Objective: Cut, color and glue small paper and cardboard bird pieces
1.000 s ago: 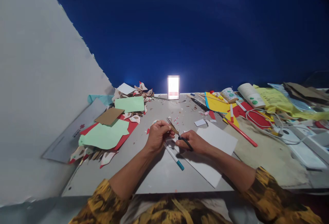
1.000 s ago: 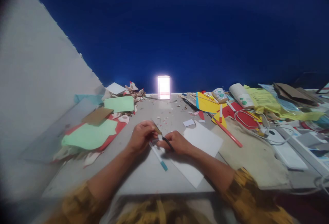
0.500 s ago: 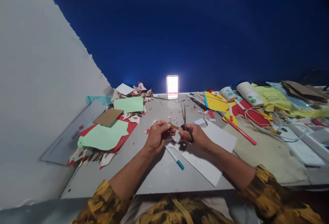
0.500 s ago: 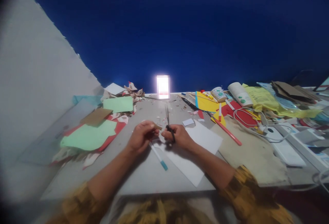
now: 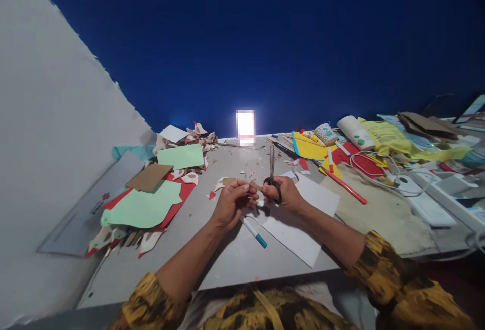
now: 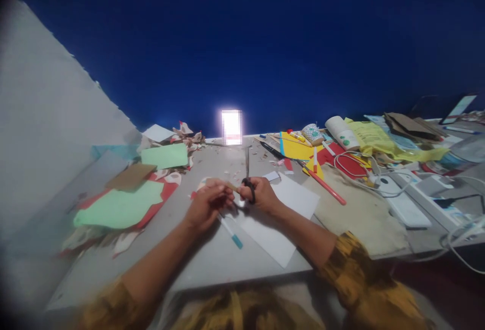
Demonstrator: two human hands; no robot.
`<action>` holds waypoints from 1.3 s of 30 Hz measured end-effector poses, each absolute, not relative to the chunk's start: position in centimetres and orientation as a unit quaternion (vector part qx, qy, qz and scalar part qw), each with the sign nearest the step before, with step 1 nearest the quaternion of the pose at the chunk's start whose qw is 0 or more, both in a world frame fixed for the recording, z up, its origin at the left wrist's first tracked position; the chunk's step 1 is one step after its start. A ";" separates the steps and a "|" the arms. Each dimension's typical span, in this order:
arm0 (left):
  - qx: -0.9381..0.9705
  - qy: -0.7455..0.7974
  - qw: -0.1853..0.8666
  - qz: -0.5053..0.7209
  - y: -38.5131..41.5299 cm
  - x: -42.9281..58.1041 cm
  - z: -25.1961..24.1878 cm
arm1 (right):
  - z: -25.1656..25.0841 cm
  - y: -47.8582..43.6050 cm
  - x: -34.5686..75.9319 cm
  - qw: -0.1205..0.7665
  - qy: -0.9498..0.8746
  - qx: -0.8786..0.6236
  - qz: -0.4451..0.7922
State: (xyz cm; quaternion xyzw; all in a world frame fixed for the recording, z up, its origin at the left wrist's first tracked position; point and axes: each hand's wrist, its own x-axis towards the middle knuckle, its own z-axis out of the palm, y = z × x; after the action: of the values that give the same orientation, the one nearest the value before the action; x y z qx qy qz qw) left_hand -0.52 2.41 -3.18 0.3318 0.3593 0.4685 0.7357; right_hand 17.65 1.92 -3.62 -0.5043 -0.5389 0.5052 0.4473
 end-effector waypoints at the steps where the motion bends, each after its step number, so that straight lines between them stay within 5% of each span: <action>1: 0.339 0.362 0.738 0.458 2.3 -0.5 -3.2 | -3.6 2.0 17.7 0.451 -0.537 -0.503 0.505; 18: 0.277 0.210 0.916 0.198 2.3 -1.3 -4.8 | -3.7 1.6 18.0 0.450 -0.551 -0.406 0.574; 26: 0.387 0.336 0.764 0.392 2.5 -1.1 -4.3 | -2.8 1.6 17.9 0.473 -0.523 -0.474 0.527; 39: 0.380 0.434 0.685 0.444 2.8 -0.8 -3.2 | -3.6 2.2 18.6 0.435 -0.518 -0.482 0.557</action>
State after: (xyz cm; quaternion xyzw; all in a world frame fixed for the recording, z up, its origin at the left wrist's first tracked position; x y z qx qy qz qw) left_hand -0.80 2.80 -3.23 0.3804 0.4337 0.4442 0.6855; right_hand 18.56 2.20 -3.56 -0.4815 -0.5177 0.5574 0.4353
